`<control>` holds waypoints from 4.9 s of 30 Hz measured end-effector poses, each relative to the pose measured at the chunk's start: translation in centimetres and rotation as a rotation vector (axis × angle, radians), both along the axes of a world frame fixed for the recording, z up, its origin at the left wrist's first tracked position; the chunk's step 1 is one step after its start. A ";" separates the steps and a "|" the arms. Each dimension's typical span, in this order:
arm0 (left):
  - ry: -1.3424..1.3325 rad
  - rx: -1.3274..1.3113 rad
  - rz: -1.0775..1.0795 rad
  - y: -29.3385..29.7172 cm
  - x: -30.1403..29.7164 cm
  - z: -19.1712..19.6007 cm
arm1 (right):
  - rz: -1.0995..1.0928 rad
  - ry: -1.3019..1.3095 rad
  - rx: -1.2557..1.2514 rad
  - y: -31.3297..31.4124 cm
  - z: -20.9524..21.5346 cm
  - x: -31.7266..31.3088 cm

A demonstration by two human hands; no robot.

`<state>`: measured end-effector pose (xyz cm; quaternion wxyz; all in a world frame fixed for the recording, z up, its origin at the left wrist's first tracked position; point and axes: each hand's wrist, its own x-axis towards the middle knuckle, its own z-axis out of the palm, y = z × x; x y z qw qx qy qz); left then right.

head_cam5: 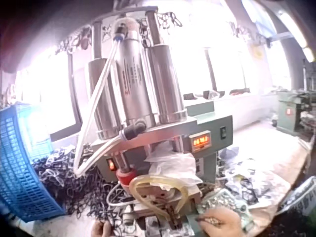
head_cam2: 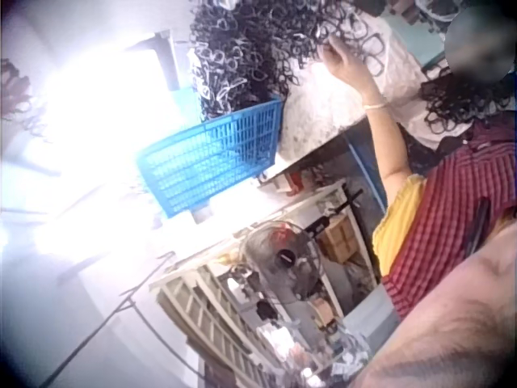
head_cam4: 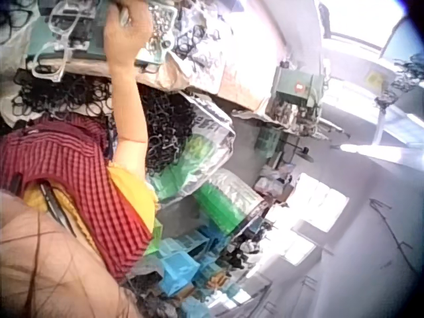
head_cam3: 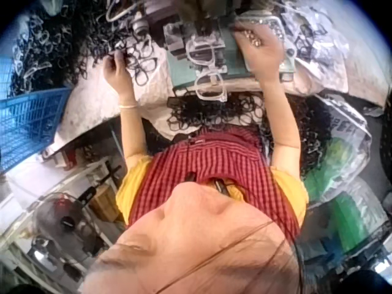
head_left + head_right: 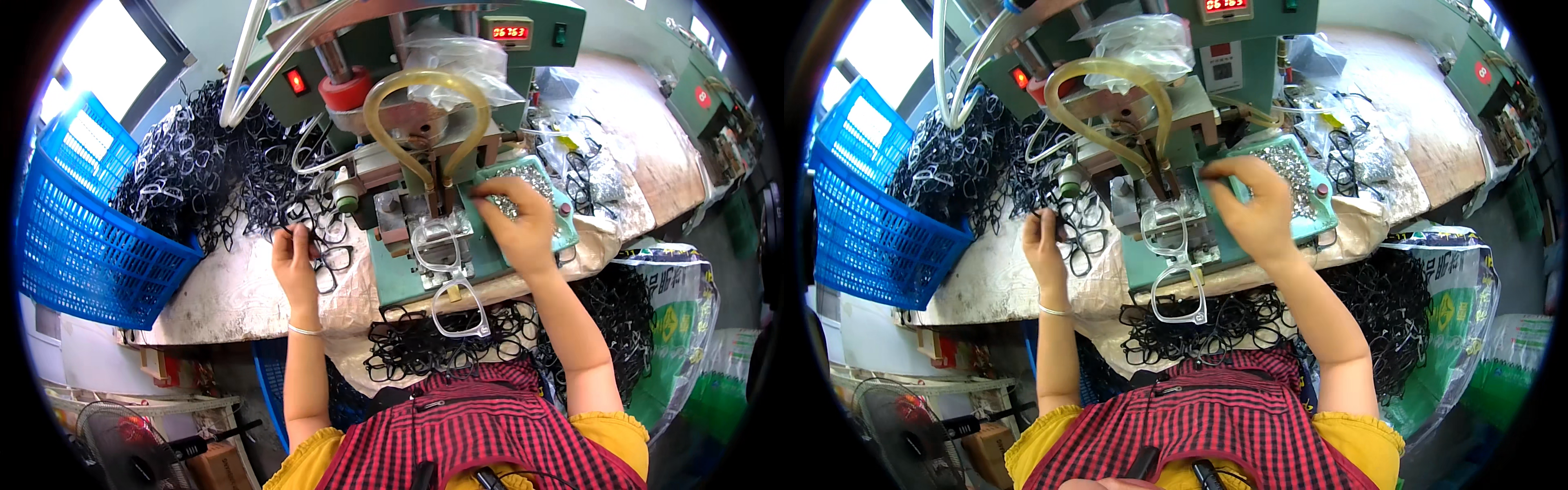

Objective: The person repeatedly picks up eyeglass frames, places them into a green machine, and presses a lever to attach nose pads. They then remove the frames and place them on the table. The process is repeated for multiple frames.

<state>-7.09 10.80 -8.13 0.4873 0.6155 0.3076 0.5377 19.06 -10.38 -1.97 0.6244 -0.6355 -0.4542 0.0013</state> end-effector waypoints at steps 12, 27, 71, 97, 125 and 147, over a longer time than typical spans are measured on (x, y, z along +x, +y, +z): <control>-0.437 0.281 -0.317 -6.6 3.4 7.7 | 0.271 0.535 0.152 2.1 -0.4 -3.2; 0.240 1.044 -0.472 -10.6 7.1 7.8 | -0.372 -0.381 -0.564 -2.1 -5.9 4.1; 0.992 0.742 0.337 2.2 -5.8 -2.0 | -0.389 -0.470 -0.238 -5.3 -6.7 6.6; -0.133 0.419 -0.082 -9.0 7.8 14.6 | 0.268 0.438 0.112 0.9 1.1 -5.1; 1.223 -0.174 -0.705 -11.1 -7.8 -2.2 | -0.371 0.013 -0.080 -6.8 -8.5 6.2; 0.614 0.565 -1.463 -37.2 19.7 -8.4 | -0.251 0.053 -0.240 -13.3 -2.9 7.3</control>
